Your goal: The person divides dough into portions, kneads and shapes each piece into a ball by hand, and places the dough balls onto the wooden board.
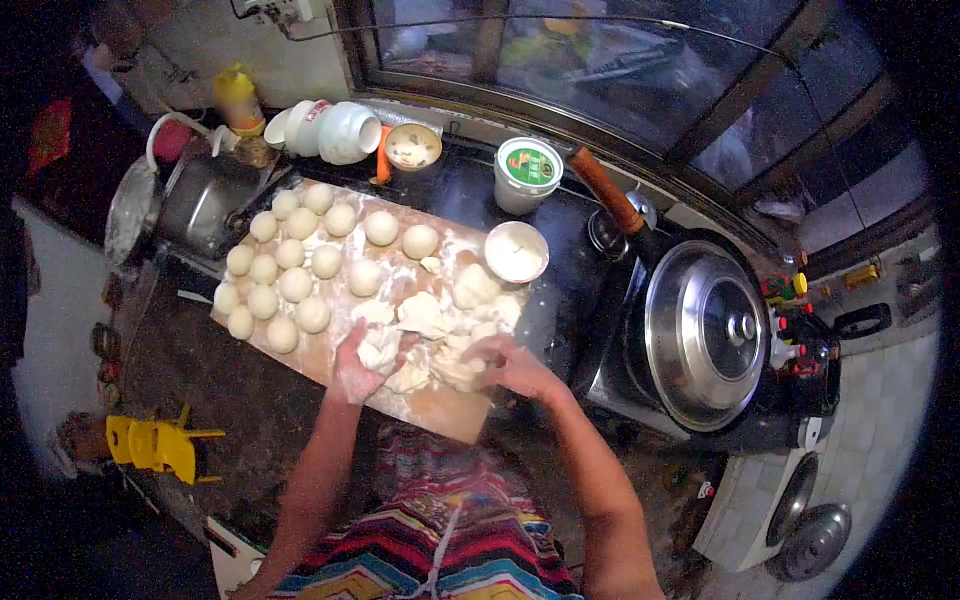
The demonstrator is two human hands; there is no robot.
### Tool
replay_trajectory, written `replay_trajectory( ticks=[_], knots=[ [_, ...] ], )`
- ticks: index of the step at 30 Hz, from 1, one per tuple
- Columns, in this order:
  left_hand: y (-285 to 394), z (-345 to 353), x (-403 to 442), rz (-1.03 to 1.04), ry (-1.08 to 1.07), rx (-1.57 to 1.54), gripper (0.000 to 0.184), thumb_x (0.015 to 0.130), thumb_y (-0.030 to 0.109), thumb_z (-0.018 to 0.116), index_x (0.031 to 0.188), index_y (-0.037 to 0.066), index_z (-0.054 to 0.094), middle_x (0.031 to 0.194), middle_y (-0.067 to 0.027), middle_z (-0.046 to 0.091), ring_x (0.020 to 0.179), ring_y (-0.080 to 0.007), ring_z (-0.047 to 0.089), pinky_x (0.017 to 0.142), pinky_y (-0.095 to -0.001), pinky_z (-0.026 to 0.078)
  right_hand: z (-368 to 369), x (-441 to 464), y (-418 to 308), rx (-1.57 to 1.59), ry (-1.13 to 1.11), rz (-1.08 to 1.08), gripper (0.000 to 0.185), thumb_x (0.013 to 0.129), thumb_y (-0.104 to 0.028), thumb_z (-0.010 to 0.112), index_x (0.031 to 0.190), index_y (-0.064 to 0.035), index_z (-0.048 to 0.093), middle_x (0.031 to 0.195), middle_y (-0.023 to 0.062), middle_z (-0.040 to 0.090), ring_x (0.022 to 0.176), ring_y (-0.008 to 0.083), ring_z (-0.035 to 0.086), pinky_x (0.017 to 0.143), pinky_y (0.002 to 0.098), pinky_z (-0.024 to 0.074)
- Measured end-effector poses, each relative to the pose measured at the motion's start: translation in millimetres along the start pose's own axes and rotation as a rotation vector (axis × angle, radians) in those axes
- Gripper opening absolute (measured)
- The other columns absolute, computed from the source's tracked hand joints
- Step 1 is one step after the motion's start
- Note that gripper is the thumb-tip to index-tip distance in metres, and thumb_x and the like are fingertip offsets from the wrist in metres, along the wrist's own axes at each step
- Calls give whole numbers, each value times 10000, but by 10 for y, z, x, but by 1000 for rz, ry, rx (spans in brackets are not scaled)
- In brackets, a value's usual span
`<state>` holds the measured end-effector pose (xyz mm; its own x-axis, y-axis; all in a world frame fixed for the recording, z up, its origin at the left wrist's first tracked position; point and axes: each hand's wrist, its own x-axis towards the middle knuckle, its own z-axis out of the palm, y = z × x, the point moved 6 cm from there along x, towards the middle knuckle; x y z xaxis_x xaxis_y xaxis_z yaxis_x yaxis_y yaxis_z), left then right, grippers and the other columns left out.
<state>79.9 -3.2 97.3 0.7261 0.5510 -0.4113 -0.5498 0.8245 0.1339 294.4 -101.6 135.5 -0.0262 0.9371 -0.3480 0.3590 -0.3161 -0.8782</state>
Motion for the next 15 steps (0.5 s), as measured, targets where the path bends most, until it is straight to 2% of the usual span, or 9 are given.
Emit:
replay_trajectory(
  ticks=[2, 3, 4, 5, 7, 9, 10, 13, 15],
  knots=[
    [-10, -423, 86, 92, 104, 137, 425, 938, 175, 487, 1297, -42, 420, 1202, -245, 555, 1071, -394, 590, 800, -451, 551, -58, 64, 99, -93, 173, -91, 172, 824, -119, 645, 992, -77, 649, 944, 10, 562, 772, 118, 525, 676, 273, 443],
    [-5, -596, 113, 137, 157, 203, 424, 927, 133, 498, 1305, -40, 413, 1203, -248, 553, 1072, -393, 589, 797, -448, 553, -6, 158, 274, 13, 143, -45, 174, 838, -136, 638, 999, -70, 646, 947, 13, 568, 774, 117, 528, 681, 273, 447],
    [-14, -631, 98, 139, 188, 110, 451, 890, 46, 516, 1316, -45, 399, 1241, -256, 526, 1069, -387, 593, 803, -445, 554, 43, 252, 393, 119, 113, 1, 179, 851, -152, 630, 1006, -64, 643, 949, 15, 573, 777, 117, 531, 687, 272, 451],
    [-22, -598, 84, 144, 105, 28, 454, 886, 38, 504, 1319, -44, 395, 1249, -257, 518, 1070, -392, 591, 806, -449, 553, 95, 311, 494, 225, 82, 46, 187, 865, -169, 622, 1014, -57, 641, 952, 17, 579, 779, 116, 534, 692, 272, 455],
    [-17, -424, 19, 155, -66, -133, 460, 879, 21, 479, 1325, -41, 389, 1264, -261, 502, 1071, -401, 586, 813, -456, 552, 200, 354, 190, 7, 174, -5, 294, 887, -249, 597, 1101, -48, 625, 1065, 88, 598, 886, 185, 590, 793, 306, 473],
    [-41, -325, -61, 144, -16, -135, 469, 874, 56, 482, 1322, -45, 385, 1294, -252, 479, 1122, -389, 558, 845, -476, 532, 247, 486, -57, -294, 231, -92, 365, 868, -262, 586, 1165, -55, 622, 1203, 137, 599, 1058, 257, 600, 926, 360, 466],
    [-50, -302, -80, 136, 9, -135, 474, 872, 74, 484, 1320, -46, 383, 1308, -247, 467, 1147, -383, 543, 862, -486, 523, 274, 544, -356, -356, 200, -94, 380, 838, -250, 616, 1159, -48, 626, 1239, 186, 563, 1085, 335, 577, 937, 390, 465],
    [-77, -511, -88, 128, 237, -300, 466, 874, 141, 491, 1307, -12, 410, 1258, -223, 493, 1117, -359, 534, 824, -474, 506, 561, 825, -508, -822, 316, -471, 465, 790, -207, 672, 1235, -114, 577, 1124, 148, 607, 968, 370, 608, 851, 416, 499],
    [-14, -540, -112, 124, -96, -220, 423, 886, 175, 491, 1268, -3, 450, 1206, -207, 524, 1071, -359, 534, 811, -454, 504, 623, 1088, -211, -723, 212, -409, 508, 784, -198, 675, 1269, -108, 554, 1149, 136, 608, 996, 353, 601, 872, 427, 493]
  ],
)
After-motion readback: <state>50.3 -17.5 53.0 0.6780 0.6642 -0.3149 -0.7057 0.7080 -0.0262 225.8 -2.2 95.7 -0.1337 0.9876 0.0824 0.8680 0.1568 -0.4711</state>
